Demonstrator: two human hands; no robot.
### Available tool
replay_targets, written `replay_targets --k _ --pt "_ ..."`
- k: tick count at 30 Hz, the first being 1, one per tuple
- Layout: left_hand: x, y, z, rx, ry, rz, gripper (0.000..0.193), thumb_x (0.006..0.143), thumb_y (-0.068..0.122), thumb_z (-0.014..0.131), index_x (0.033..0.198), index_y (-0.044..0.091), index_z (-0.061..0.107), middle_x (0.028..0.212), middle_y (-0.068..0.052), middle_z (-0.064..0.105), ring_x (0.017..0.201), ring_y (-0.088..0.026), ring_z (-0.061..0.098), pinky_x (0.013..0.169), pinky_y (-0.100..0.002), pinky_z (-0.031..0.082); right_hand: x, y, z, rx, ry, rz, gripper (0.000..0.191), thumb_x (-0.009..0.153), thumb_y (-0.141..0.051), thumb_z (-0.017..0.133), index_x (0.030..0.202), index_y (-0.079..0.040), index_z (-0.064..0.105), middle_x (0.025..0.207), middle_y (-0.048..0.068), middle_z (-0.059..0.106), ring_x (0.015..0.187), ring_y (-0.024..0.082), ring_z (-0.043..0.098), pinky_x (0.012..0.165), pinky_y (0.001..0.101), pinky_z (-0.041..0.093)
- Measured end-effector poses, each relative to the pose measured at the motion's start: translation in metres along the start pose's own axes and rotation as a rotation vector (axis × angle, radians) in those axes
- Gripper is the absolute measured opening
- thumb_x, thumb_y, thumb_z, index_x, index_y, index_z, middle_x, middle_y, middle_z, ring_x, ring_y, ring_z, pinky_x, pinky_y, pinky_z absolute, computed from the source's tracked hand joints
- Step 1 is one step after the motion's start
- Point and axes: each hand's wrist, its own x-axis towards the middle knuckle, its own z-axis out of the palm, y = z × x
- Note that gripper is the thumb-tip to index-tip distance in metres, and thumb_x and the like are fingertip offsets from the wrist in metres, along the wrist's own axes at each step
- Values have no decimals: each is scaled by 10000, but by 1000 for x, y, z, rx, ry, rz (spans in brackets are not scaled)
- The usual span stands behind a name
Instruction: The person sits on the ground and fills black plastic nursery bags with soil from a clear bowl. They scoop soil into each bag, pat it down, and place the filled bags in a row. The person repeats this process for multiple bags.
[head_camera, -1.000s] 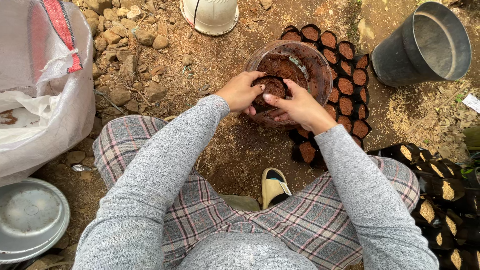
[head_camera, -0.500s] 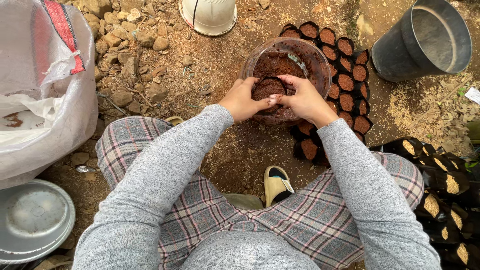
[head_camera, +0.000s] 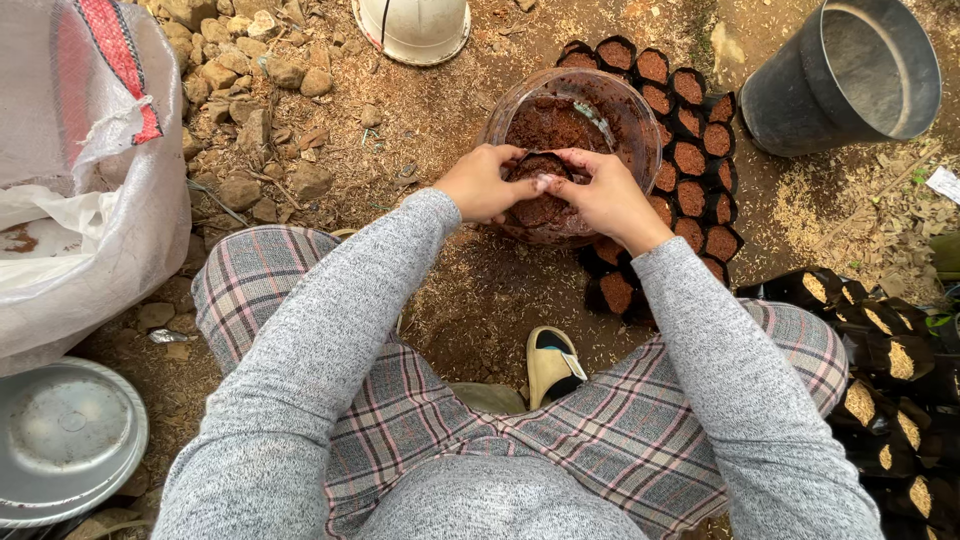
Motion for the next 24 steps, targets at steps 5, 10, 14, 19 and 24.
replay_targets --k 5,10,14,19,24 --pt "5 0 5 -94 46 52 416 959 320 642 1258 32 653 873 -91 744 549 -149 715 496 -310 612 -1 5 -2 165 -51 26 394 988 -270 670 1288 -19 710 1117 66 769 960 101 639 890 291 542" --pt "12 -1 11 -92 75 21 356 983 283 606 1226 27 652 833 -109 759 519 -161 713 482 -320 608 -9 -6 0 145 -21 215 450 988 -318 677 1347 -54 620 1023 72 736 792 127 653 681 293 550" --pt "18 -4 9 -94 -18 -8 415 1026 313 550 1323 24 571 890 -135 752 542 -154 715 493 -298 616 -16 -17 4 390 -100 332 553 903 -304 726 1364 -85 515 1005 43 727 741 88 706 555 260 578" --pt "21 -9 8 -294 -159 -50 515 1023 308 499 1451 25 448 966 -188 760 556 -169 717 490 -288 632 -18 -20 4 351 -85 320 549 914 -330 733 1372 -91 550 1044 32 722 744 92 670 561 256 557" --pt "16 -8 6 -261 -158 -55 572 1020 328 528 1486 22 396 959 -180 751 560 -168 722 483 -278 617 -21 -20 15 138 -25 159 632 871 -259 832 1381 -64 512 1105 67 715 874 138 681 667 266 553"
